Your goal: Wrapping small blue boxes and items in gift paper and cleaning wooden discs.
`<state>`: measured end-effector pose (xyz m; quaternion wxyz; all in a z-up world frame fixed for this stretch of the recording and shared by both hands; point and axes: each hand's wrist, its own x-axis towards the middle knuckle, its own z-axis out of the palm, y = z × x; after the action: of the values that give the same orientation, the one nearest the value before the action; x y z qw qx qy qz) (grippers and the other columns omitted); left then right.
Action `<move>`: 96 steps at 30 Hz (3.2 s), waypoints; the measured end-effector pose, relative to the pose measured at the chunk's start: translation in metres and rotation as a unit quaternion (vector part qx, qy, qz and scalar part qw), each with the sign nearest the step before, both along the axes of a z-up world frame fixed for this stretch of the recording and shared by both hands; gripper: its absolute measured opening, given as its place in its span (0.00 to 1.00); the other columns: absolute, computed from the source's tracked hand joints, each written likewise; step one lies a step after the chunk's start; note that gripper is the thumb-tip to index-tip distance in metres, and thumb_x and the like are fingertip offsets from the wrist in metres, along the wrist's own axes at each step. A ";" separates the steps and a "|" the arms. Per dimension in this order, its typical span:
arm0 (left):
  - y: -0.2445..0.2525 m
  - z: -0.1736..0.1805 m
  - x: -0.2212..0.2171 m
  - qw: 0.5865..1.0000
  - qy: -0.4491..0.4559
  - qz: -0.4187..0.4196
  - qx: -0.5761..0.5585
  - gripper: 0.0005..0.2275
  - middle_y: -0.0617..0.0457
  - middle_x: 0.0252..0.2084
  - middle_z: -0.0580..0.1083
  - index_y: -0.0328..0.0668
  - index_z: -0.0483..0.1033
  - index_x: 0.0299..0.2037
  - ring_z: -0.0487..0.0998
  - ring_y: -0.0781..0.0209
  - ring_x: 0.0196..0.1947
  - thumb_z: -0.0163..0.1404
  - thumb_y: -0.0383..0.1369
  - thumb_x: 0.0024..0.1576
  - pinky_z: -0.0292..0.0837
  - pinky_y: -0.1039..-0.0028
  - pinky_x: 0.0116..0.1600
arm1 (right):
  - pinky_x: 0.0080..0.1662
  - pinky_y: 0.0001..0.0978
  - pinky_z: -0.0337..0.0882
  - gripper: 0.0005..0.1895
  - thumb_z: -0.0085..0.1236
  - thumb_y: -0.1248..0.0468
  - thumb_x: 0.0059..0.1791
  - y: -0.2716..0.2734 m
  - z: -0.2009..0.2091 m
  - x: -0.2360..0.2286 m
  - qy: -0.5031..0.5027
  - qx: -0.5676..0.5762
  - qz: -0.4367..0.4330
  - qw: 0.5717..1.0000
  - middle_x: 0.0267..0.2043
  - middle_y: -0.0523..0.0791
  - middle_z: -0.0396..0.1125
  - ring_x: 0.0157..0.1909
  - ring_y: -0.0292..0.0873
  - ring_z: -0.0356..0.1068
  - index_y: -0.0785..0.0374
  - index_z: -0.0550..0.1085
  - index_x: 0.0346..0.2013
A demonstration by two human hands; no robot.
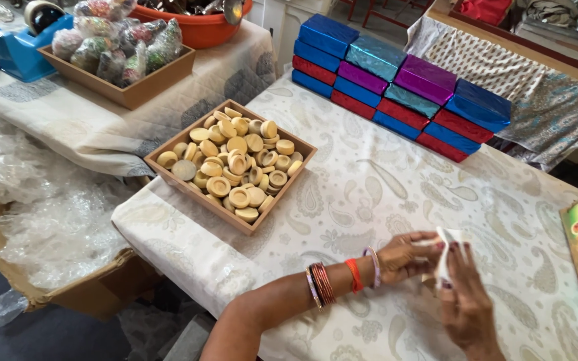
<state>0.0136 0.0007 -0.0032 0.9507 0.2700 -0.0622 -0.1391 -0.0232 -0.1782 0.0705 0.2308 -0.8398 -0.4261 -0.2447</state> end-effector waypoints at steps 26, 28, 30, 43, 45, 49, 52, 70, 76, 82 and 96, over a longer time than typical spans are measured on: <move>0.010 0.037 -0.026 0.999 -0.021 -0.035 0.015 0.23 0.45 0.54 0.75 0.37 0.64 0.67 0.80 0.49 0.51 0.54 0.26 0.61 0.79 0.64 0.58 | 0.72 0.41 0.53 0.32 0.29 0.63 0.53 0.008 0.025 -0.014 0.207 0.157 0.004 0.966 0.77 0.53 0.53 0.78 0.53 0.50 0.67 0.56 0.73; 0.006 0.034 -0.026 0.998 -0.044 -0.042 -0.002 0.23 0.43 0.54 0.75 0.35 0.64 0.68 0.80 0.49 0.52 0.55 0.25 0.62 0.79 0.64 0.58 | 0.71 0.41 0.54 0.33 0.29 0.63 0.53 0.009 0.024 -0.015 0.211 0.165 -0.006 0.963 0.77 0.53 0.52 0.77 0.53 0.52 0.67 0.55 0.74; 0.005 0.028 -0.023 0.997 -0.065 -0.047 -0.018 0.23 0.42 0.54 0.75 0.34 0.63 0.68 0.80 0.49 0.52 0.55 0.25 0.62 0.80 0.64 0.57 | 0.70 0.40 0.56 0.33 0.29 0.62 0.53 0.011 0.018 -0.018 0.218 0.172 -0.014 0.961 0.77 0.53 0.52 0.76 0.53 0.53 0.66 0.55 0.74; -0.007 -0.001 -0.005 0.999 -0.028 -0.010 0.016 0.22 0.45 0.50 0.77 0.37 0.67 0.65 0.82 0.55 0.43 0.58 0.27 0.60 0.81 0.65 0.50 | 0.57 0.39 0.70 0.32 0.29 0.62 0.55 0.016 0.009 -0.020 0.177 0.125 -0.051 0.975 0.78 0.53 0.51 0.65 0.54 0.63 0.58 0.53 0.76; -0.003 -0.007 0.003 0.999 -0.024 0.028 -0.011 0.23 0.47 0.51 0.77 0.38 0.68 0.66 0.82 0.59 0.43 0.59 0.27 0.60 0.81 0.67 0.49 | 0.59 0.42 0.67 0.32 0.30 0.63 0.55 0.022 0.009 -0.025 0.112 0.099 -0.022 0.988 0.78 0.55 0.50 0.67 0.57 0.61 0.60 0.52 0.76; -0.001 0.003 -0.007 1.000 -0.029 0.004 0.008 0.22 0.46 0.50 0.77 0.39 0.66 0.64 0.82 0.56 0.44 0.57 0.26 0.60 0.80 0.66 0.50 | 0.62 0.43 0.64 0.33 0.30 0.64 0.55 0.011 0.004 -0.010 0.149 0.110 0.005 0.983 0.78 0.57 0.50 0.69 0.59 0.58 0.64 0.51 0.78; -0.007 0.005 -0.012 0.998 -0.065 -0.016 0.021 0.21 0.45 0.51 0.76 0.36 0.66 0.64 0.80 0.53 0.45 0.57 0.26 0.61 0.78 0.64 0.49 | 0.57 0.40 0.67 0.33 0.29 0.63 0.55 0.008 0.003 -0.008 0.232 0.155 -0.020 0.960 0.79 0.56 0.50 0.65 0.57 0.60 0.63 0.51 0.77; -0.051 0.016 0.021 0.999 -0.034 0.036 -0.010 0.20 0.51 0.53 0.76 0.40 0.71 0.63 0.78 0.62 0.48 0.60 0.30 0.62 0.78 0.69 0.54 | 0.66 0.39 0.56 0.41 0.50 0.52 0.56 -0.010 0.011 0.003 0.122 0.202 0.027 0.971 0.75 0.61 0.50 0.72 0.53 0.52 0.75 0.50 0.76; -0.040 0.021 0.005 1.000 -0.004 0.011 -0.004 0.17 0.50 0.51 0.76 0.41 0.71 0.59 0.80 0.60 0.47 0.59 0.30 0.61 0.81 0.70 0.51 | 0.61 0.31 0.61 0.30 0.40 0.57 0.60 -0.015 -0.001 0.021 0.334 0.325 0.024 0.885 0.70 0.50 0.62 0.63 0.40 0.62 0.69 0.58 0.75; -0.036 0.019 0.000 0.997 -0.045 0.062 -0.009 0.19 0.47 0.53 0.76 0.41 0.71 0.64 0.81 0.58 0.48 0.57 0.27 0.62 0.82 0.68 0.52 | 0.66 0.34 0.58 0.27 0.39 0.63 0.58 0.006 0.016 -0.011 0.194 0.235 0.012 0.952 0.77 0.56 0.52 0.75 0.49 0.53 0.65 0.60 0.73; -0.030 0.051 -0.025 0.990 -0.022 0.090 0.106 0.21 0.49 0.49 0.74 0.38 0.70 0.63 0.79 0.60 0.41 0.56 0.26 0.60 0.79 0.71 0.43 | 0.70 0.42 0.58 0.30 0.37 0.59 0.59 -0.003 0.000 -0.001 0.166 0.229 -0.026 0.959 0.77 0.59 0.52 0.76 0.55 0.55 0.70 0.53 0.74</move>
<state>-0.0111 -0.0290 0.0478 0.9237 0.3770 -0.0438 -0.0529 -0.0241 -0.1815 0.0707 0.4783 -0.8039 -0.2920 -0.1991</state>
